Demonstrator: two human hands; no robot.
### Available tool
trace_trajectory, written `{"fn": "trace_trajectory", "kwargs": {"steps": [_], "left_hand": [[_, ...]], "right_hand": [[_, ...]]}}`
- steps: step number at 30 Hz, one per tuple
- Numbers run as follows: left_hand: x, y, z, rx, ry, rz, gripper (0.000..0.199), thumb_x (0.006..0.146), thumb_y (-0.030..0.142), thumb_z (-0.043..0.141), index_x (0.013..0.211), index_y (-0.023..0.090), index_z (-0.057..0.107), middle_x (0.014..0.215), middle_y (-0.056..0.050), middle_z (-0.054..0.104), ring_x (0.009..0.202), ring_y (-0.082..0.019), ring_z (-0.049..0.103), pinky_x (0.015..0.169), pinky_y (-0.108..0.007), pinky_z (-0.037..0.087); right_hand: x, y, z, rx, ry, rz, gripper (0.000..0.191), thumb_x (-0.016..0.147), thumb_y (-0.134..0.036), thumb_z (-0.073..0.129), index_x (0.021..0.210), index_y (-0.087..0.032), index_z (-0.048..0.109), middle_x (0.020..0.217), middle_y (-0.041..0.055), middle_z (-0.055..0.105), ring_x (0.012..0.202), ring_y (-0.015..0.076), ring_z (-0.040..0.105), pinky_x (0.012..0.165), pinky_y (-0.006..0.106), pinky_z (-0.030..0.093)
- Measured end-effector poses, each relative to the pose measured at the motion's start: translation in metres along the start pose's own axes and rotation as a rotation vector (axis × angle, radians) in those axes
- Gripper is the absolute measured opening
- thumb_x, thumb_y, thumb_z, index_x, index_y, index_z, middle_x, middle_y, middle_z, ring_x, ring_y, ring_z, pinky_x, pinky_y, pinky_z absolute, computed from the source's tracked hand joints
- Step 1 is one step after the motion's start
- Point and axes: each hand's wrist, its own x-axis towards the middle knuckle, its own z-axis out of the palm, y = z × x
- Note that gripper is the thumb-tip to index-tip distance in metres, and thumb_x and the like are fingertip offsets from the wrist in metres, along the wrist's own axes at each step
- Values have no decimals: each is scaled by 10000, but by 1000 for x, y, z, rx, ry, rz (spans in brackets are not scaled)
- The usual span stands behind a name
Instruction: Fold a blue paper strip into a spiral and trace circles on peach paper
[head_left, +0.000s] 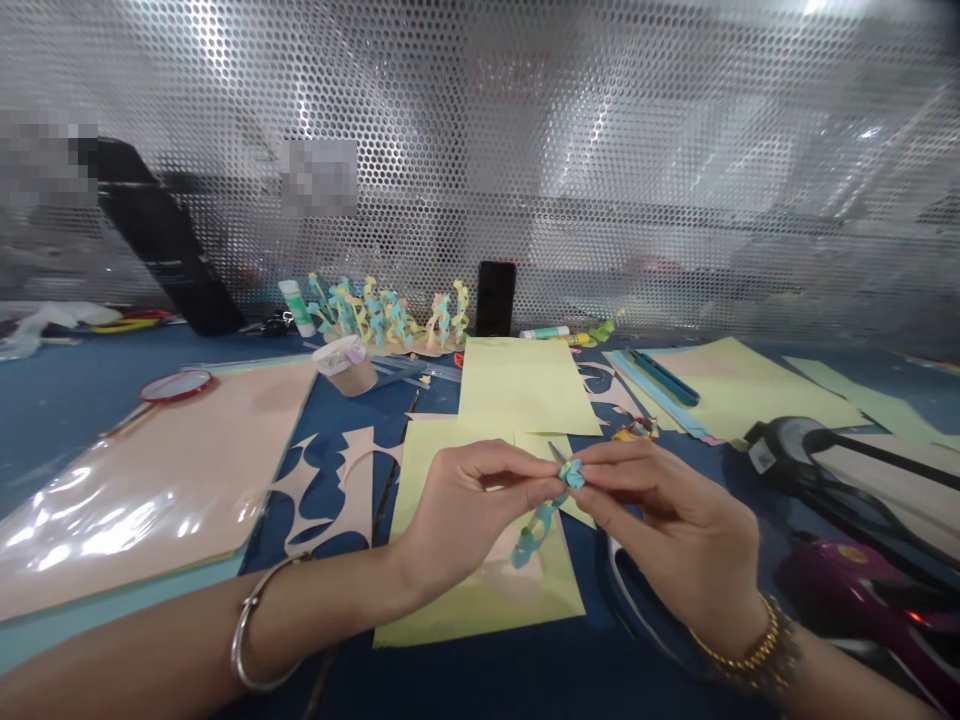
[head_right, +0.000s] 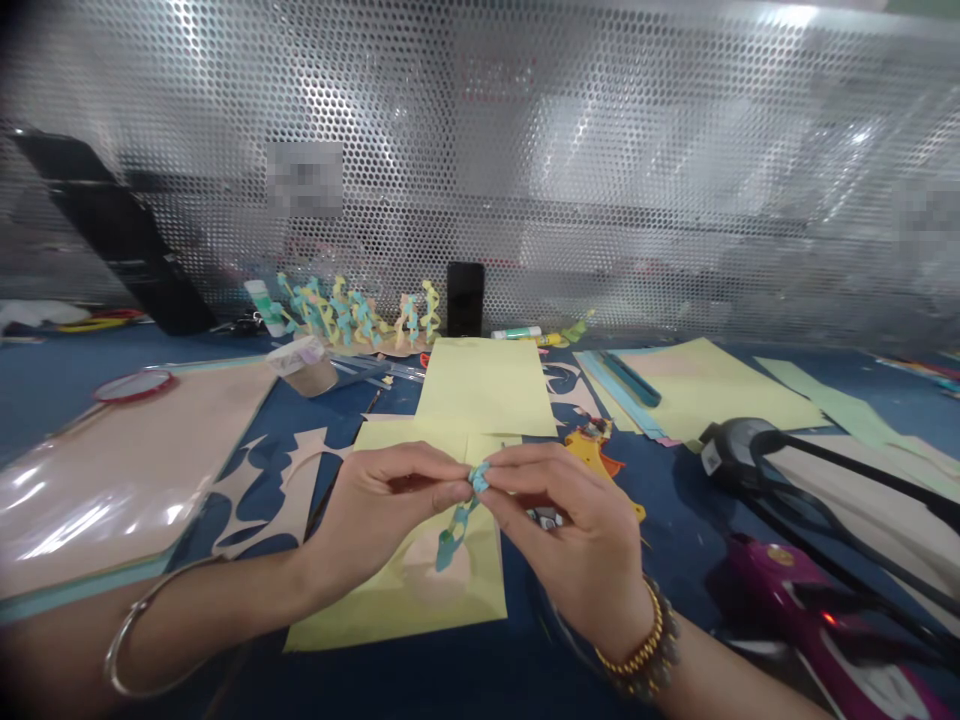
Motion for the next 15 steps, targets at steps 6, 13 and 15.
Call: {"fn": "trace_trajectory", "kwargs": {"steps": [6, 13, 15], "left_hand": [[0, 0, 0, 11, 1, -4, 74, 627, 160, 773, 689, 185, 740, 713, -27, 720, 658, -120, 650, 603, -193, 519], [0, -2, 0, 12, 3, 7, 80, 630, 157, 767, 692, 200, 742, 713, -16, 719, 660, -121, 650, 604, -197, 517], [0, -2, 0, 23, 7, 6, 76, 630, 165, 768, 689, 205, 743, 708, -16, 718, 656, -123, 648, 601, -201, 514]], "right_hand": [[1, 1, 2, 0, -3, 5, 193, 721, -78, 693, 831, -235, 670, 874, 0, 687, 811, 134, 649, 668, 228, 568], [0, 3, 1, -9, -5, -9, 177, 722, -81, 698, 825, -222, 668, 870, 2, 686, 812, 127, 648, 681, 219, 564], [-1, 3, 1, -11, -8, -3, 177, 725, -79, 694, 824, -223, 667, 872, 1, 684, 811, 123, 647, 670, 208, 564]]}}
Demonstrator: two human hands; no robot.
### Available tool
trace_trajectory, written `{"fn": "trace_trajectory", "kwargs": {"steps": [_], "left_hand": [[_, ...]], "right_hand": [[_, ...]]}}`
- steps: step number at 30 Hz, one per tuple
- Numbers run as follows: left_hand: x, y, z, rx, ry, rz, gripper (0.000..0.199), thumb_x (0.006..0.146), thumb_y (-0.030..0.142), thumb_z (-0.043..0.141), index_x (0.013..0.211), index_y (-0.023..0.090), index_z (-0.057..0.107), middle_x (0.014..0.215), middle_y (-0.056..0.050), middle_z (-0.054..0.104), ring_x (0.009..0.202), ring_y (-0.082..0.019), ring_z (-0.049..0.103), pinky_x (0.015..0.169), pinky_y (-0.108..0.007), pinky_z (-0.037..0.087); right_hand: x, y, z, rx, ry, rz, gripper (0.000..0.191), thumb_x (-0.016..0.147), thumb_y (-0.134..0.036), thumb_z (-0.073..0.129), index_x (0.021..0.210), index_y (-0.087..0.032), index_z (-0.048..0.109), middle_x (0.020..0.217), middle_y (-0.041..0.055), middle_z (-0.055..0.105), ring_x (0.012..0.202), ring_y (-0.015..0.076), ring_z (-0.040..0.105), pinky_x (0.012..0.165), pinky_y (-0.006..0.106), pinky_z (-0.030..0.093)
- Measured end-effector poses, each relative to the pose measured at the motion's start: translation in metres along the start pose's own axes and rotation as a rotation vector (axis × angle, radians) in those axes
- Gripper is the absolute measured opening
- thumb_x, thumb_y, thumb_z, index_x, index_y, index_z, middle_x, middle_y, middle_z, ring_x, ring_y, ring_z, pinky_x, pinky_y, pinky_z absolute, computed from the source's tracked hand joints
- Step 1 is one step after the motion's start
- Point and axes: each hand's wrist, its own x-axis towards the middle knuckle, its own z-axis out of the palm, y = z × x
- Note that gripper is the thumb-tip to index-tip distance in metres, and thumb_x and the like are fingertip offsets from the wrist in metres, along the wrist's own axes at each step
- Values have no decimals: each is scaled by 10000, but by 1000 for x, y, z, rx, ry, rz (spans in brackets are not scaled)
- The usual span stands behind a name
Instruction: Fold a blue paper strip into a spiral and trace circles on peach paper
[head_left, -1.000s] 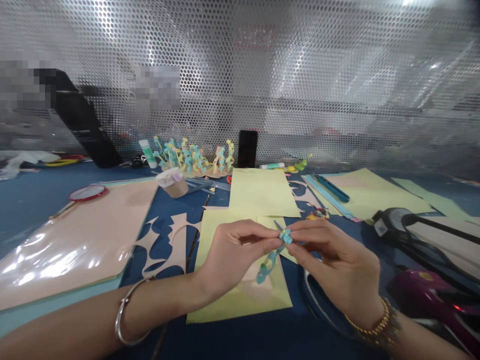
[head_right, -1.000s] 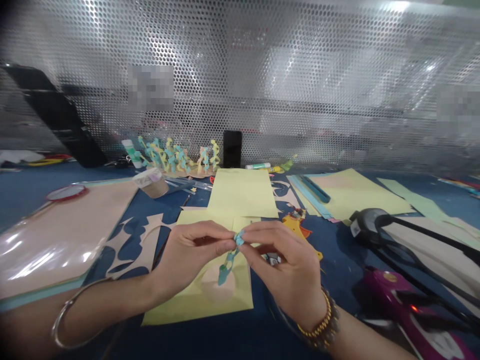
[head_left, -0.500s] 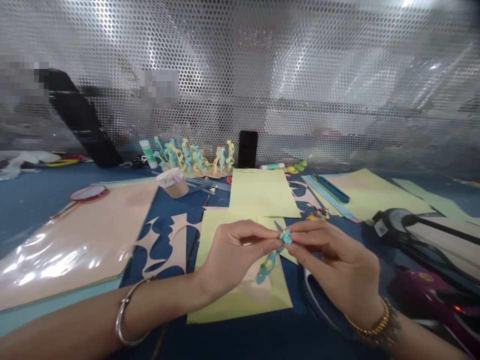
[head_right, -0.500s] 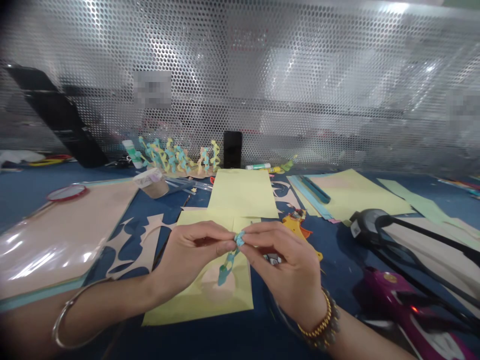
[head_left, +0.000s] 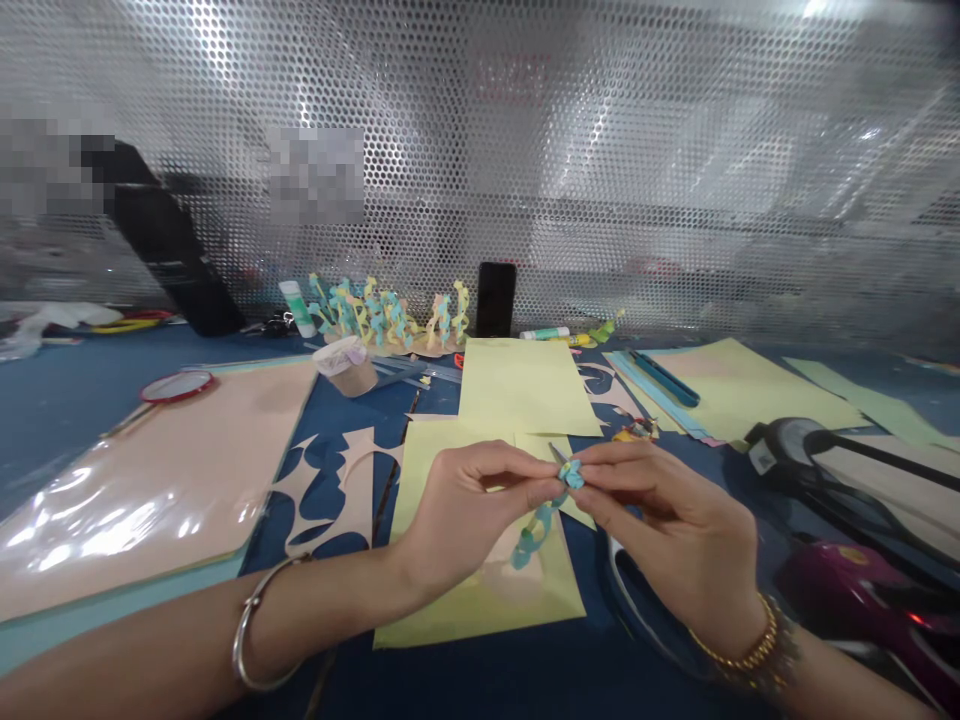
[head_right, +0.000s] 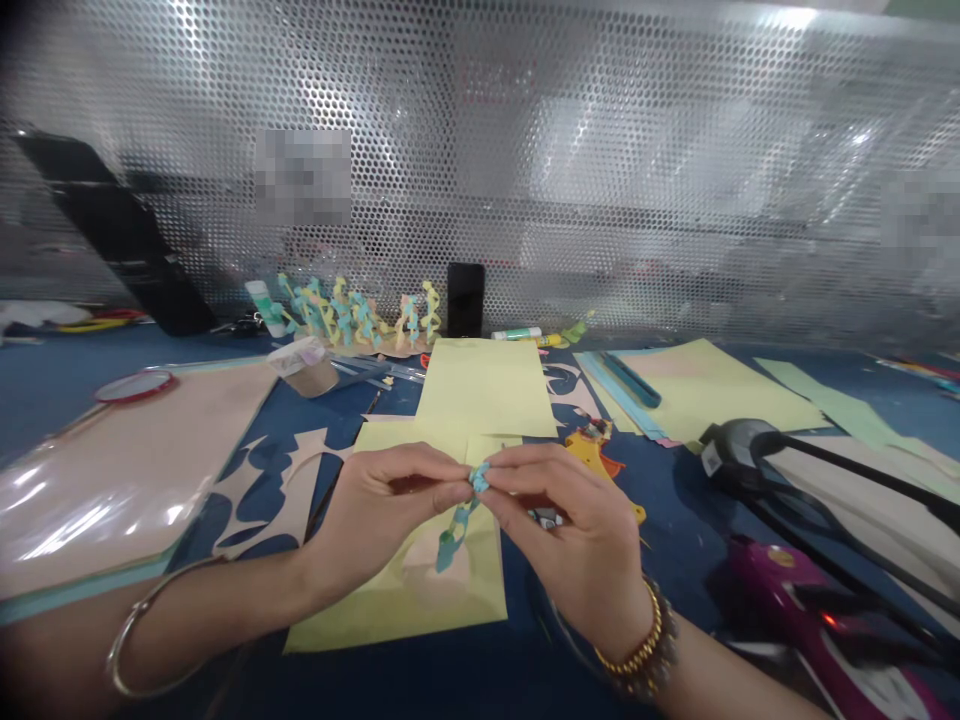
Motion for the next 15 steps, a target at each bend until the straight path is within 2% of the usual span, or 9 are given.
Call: {"fn": "trace_trajectory", "kwargs": {"steps": [5, 10, 13, 15], "left_hand": [[0, 2, 1, 11, 3, -18, 56, 641, 187, 762, 689, 210, 743, 713, -15, 722, 662, -131, 650, 610, -212, 516], [9, -2, -4, 5, 87, -57, 69, 650, 226, 762, 712, 203, 742, 694, -5, 722, 646, -118, 635, 612, -202, 509], [19, -8, -10, -71, 137, -96, 113, 646, 258, 772, 731, 191, 740, 711, -4, 720, 663, -103, 623, 658, -200, 502], [26, -11, -13, -179, 144, -142, 141, 643, 282, 778, 739, 187, 737, 728, -1, 719, 683, -88, 617, 700, -193, 493]], "right_hand": [[0, -2, 1, 24, -14, 32, 188, 737, -91, 683, 856, -235, 667, 895, 0, 670, 836, 121, 643, 642, 178, 567], [3, -4, -2, 94, -3, 162, 347, 761, -127, 665, 1084, -242, 610, 1001, 33, 624, 772, 118, 641, 609, 201, 574], [7, 2, -3, 160, 66, 202, 291, 792, -184, 638, 1076, -231, 598, 1007, 45, 592, 760, 124, 614, 566, 222, 559], [8, 8, -2, 183, 22, 297, 215, 819, -254, 611, 1031, -222, 600, 969, 40, 591, 720, 116, 589, 536, 219, 543]]}}
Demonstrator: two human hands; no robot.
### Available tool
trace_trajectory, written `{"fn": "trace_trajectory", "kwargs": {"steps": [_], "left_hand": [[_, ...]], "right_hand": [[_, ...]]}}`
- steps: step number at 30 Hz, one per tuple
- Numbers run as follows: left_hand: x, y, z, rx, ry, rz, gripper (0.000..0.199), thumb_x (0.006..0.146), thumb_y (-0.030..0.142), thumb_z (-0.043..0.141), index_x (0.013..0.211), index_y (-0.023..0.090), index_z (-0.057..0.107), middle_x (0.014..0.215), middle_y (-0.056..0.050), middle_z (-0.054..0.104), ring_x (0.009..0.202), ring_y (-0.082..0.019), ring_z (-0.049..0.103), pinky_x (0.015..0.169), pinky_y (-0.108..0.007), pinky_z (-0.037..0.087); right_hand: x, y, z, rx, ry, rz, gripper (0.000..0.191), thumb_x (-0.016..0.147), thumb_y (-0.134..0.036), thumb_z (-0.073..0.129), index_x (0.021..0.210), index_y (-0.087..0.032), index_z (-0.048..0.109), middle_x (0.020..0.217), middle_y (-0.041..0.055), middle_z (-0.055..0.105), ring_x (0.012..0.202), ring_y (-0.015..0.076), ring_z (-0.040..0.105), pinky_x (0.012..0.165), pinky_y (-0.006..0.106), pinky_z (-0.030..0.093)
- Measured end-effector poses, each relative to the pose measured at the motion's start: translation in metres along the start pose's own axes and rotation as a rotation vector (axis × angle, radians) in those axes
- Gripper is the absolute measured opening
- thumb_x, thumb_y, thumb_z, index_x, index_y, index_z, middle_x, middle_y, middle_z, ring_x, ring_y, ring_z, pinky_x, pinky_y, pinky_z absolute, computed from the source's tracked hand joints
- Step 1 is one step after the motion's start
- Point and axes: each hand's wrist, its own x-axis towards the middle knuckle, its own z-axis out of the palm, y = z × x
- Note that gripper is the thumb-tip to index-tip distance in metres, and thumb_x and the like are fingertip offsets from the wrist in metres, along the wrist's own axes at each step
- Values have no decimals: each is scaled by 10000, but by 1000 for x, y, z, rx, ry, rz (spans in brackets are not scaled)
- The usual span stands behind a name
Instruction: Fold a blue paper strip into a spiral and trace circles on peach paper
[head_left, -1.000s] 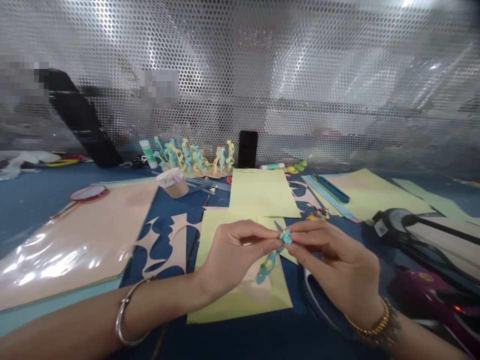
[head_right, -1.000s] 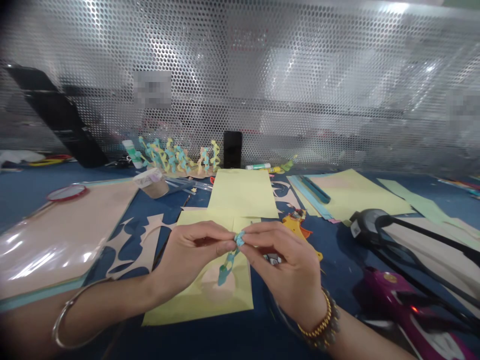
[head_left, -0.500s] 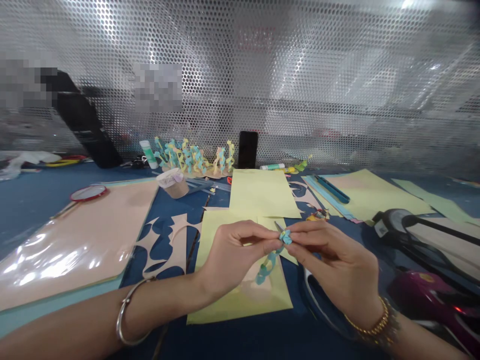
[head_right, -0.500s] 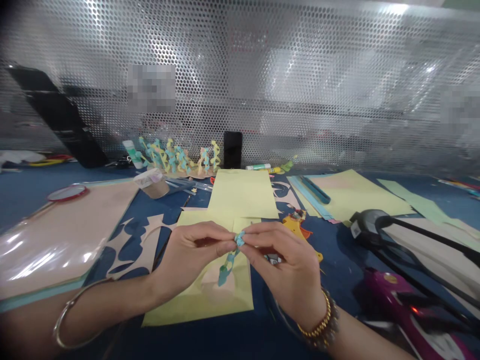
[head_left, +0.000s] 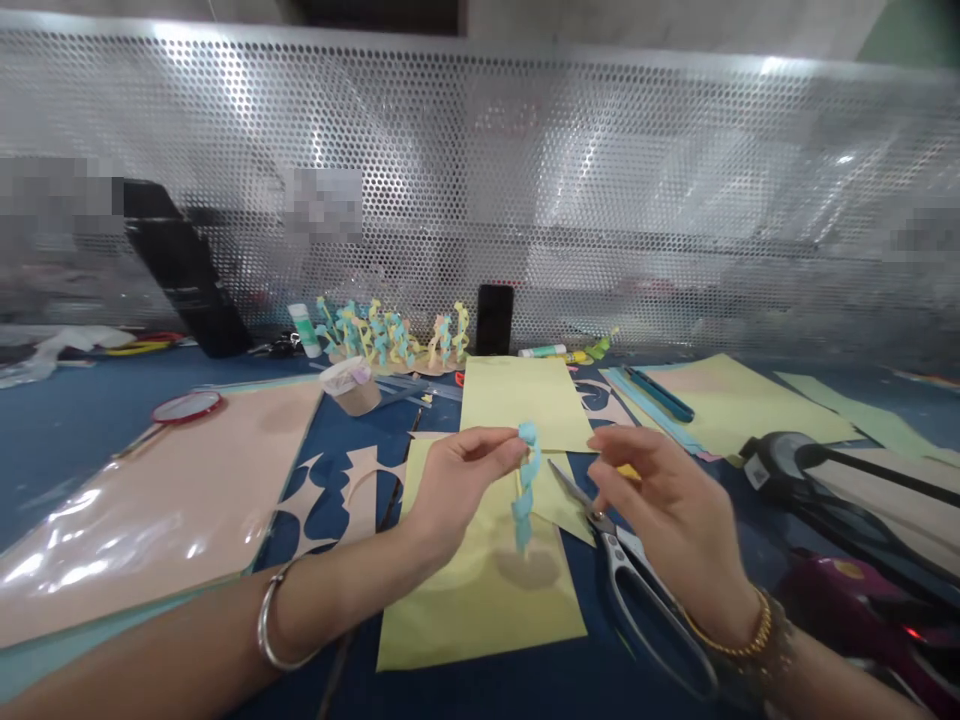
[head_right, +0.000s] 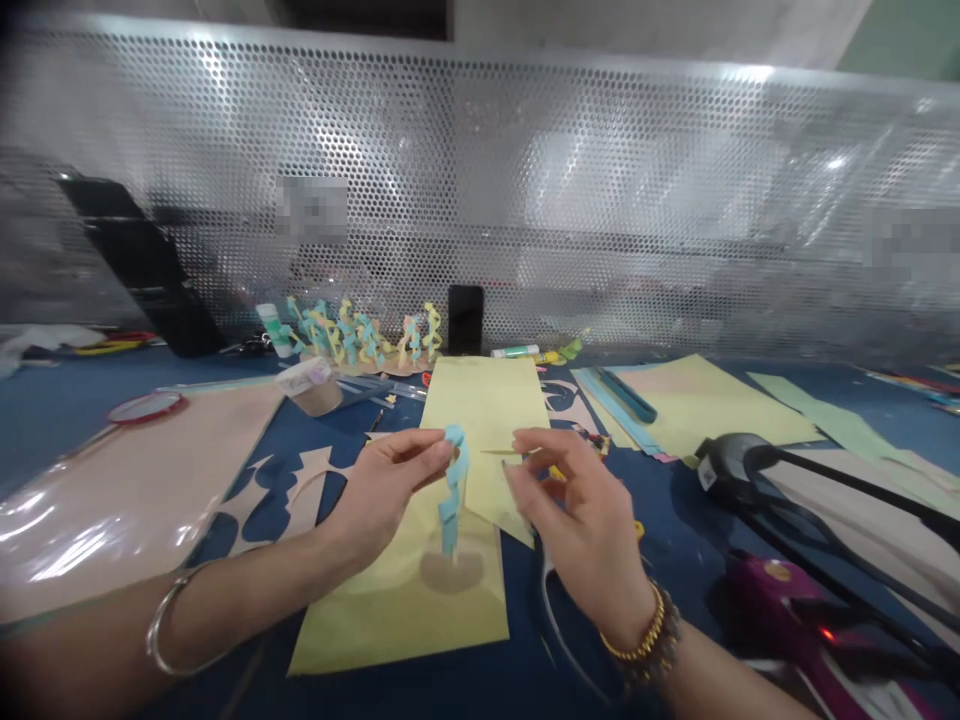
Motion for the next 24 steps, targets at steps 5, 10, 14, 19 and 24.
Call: {"fn": "trace_trajectory", "kwargs": {"steps": [5, 10, 14, 19, 24], "left_hand": [[8, 2, 1, -194, -47, -81, 190, 615, 298, 803, 748, 182, 734, 734, 3, 718, 687, -76, 609, 727, -196, 473], [13, 7, 7, -185, -91, -30, 209, 608, 310, 807, 750, 178, 730, 742, -10, 719, 711, -104, 616, 748, -234, 464], [18, 12, 13, -122, -111, 64, 231, 607, 325, 805, 767, 173, 733, 776, -29, 727, 737, -126, 614, 787, -262, 454], [15, 17, 13, -13, -173, 83, 259, 691, 369, 739, 853, 168, 735, 876, -59, 724, 822, -157, 617, 834, -282, 448], [12, 24, 8, -40, -168, 76, 344, 781, 441, 622, 1007, 192, 695, 940, -76, 708, 960, -207, 612, 896, -342, 444]], "right_hand": [[4, 11, 13, 84, -325, 358, 298, 837, -424, 544, 964, -169, 632, 920, 71, 615, 764, 144, 564, 574, 240, 529], [1, 10, 22, 201, -457, 379, 384, 795, -495, 566, 852, -124, 647, 753, 45, 587, 668, 124, 537, 572, 233, 475], [-2, 10, 21, 136, -470, 376, 319, 712, -422, 674, 750, -107, 637, 708, 27, 578, 604, 106, 522, 568, 227, 437], [-2, 13, 20, 89, -427, 324, 200, 711, -314, 662, 667, -121, 632, 708, 24, 575, 672, 123, 525, 609, 229, 415], [-1, 17, 20, 123, -392, 337, 212, 694, -318, 672, 633, -128, 599, 664, -1, 531, 595, 90, 460, 556, 218, 380]]}}
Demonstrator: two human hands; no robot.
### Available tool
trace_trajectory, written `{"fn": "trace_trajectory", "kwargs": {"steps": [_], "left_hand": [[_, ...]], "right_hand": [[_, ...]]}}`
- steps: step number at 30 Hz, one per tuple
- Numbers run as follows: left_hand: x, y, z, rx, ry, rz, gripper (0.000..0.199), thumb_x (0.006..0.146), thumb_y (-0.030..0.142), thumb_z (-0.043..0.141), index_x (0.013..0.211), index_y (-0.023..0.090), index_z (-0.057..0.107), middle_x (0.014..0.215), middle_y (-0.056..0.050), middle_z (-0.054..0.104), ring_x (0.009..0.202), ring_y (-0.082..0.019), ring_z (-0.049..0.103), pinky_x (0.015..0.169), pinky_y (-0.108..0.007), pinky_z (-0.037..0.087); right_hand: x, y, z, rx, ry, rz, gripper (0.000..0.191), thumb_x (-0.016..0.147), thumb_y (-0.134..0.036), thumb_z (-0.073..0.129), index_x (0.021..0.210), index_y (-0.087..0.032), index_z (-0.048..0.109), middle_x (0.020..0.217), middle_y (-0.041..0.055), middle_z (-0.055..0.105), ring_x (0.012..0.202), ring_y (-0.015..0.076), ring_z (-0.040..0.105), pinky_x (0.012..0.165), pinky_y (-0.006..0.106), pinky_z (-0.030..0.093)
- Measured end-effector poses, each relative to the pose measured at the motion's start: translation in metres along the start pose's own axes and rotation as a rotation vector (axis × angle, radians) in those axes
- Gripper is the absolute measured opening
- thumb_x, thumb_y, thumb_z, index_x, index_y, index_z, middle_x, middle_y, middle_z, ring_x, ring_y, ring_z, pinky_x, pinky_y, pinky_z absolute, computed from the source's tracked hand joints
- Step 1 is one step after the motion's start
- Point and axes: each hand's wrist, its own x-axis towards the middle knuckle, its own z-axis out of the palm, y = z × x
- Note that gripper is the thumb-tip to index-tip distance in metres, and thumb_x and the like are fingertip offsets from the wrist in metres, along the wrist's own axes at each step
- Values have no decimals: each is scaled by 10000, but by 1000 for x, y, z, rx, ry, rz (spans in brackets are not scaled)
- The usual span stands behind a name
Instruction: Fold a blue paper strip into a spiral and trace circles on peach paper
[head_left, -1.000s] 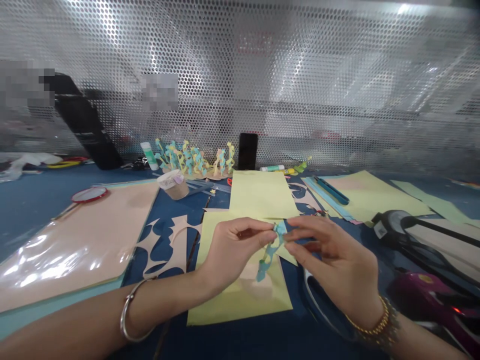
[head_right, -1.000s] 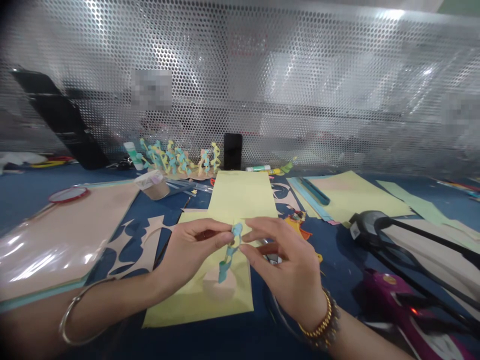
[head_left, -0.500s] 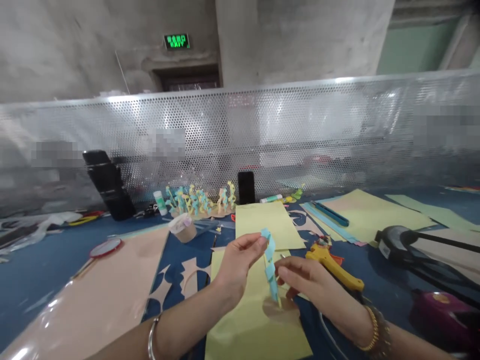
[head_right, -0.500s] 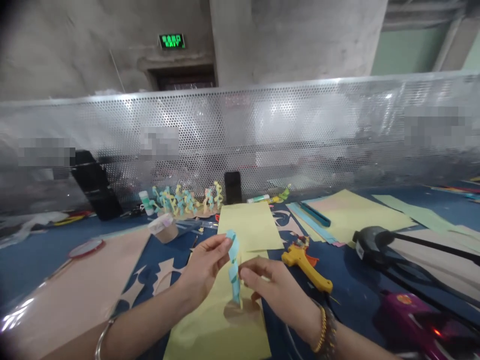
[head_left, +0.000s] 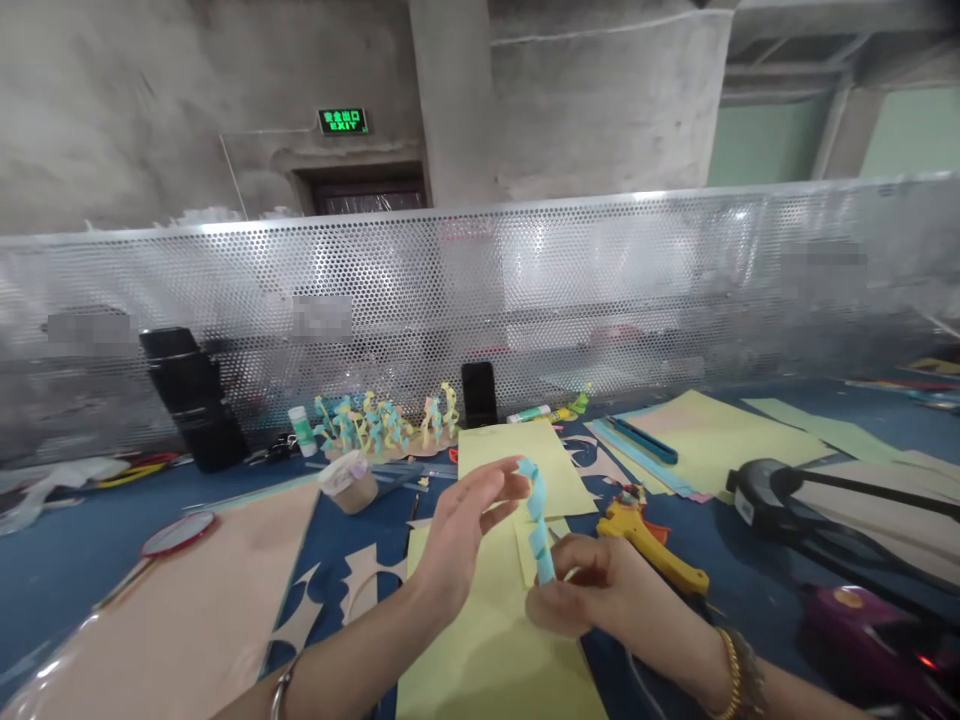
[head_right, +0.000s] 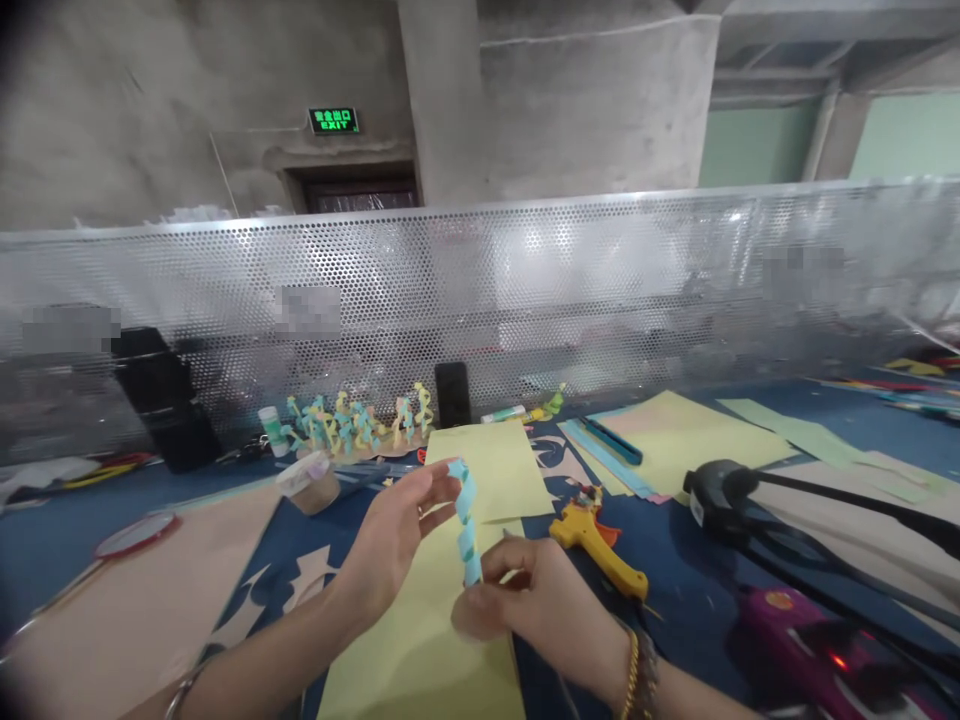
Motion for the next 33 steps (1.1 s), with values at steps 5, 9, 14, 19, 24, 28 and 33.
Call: {"fn": "trace_trajectory", "kwargs": {"steps": [5, 9, 14, 19, 24, 28, 33], "left_hand": [[-2, 7, 3, 89, 38, -5, 321, 753, 456, 655, 908, 180, 700, 855, -58, 697, 845, -165, 619, 832, -296, 460], [-3, 10, 6, 120, 45, -2, 300, 710, 416, 710, 882, 170, 698, 830, -39, 673, 783, -132, 594, 787, -263, 465], [-2, 10, 6, 129, 61, 6, 234, 691, 358, 732, 807, 158, 692, 788, -19, 649, 730, -107, 564, 745, -235, 458], [-2, 10, 7, 124, 56, -1, 226, 697, 350, 725, 782, 146, 682, 769, -16, 637, 709, -98, 550, 730, -224, 451], [-3, 10, 7, 131, 57, -5, 301, 704, 360, 717, 939, 180, 663, 734, 3, 616, 723, -110, 561, 758, -250, 460], [-4, 11, 7, 142, 60, 2, 313, 705, 352, 714, 963, 190, 641, 708, 11, 614, 721, -118, 564, 755, -256, 457], [-6, 15, 8, 188, 56, 26, 312, 725, 370, 694, 976, 201, 620, 731, 2, 618, 767, -140, 573, 770, -271, 448]], "right_hand": [[-3, -5, 1, -80, 0, -63, 193, 719, -301, 642, 620, -143, 590, 662, 1, 546, 624, 104, 483, 591, 236, 398], [-6, -10, 1, -182, -12, -71, 153, 730, -270, 616, 628, -155, 608, 695, 17, 578, 665, 127, 517, 619, 256, 408], [-8, -13, 1, -197, -26, -40, 111, 733, -252, 615, 682, -157, 641, 768, 38, 618, 713, 146, 548, 651, 271, 416], [-8, -15, 2, -193, -32, -16, 104, 728, -240, 625, 678, -151, 639, 778, 40, 628, 730, 151, 557, 672, 276, 417], [-8, -14, 1, -188, -36, -25, 102, 730, -244, 627, 687, -153, 647, 785, 41, 632, 734, 151, 562, 673, 278, 418], [-8, -13, 1, -189, -40, -28, 101, 732, -247, 627, 686, -159, 642, 793, 37, 636, 738, 148, 562, 680, 276, 417], [-8, -14, 1, -195, -34, -38, 116, 729, -252, 626, 659, -160, 630, 768, 34, 629, 716, 141, 554, 661, 270, 417]]}}
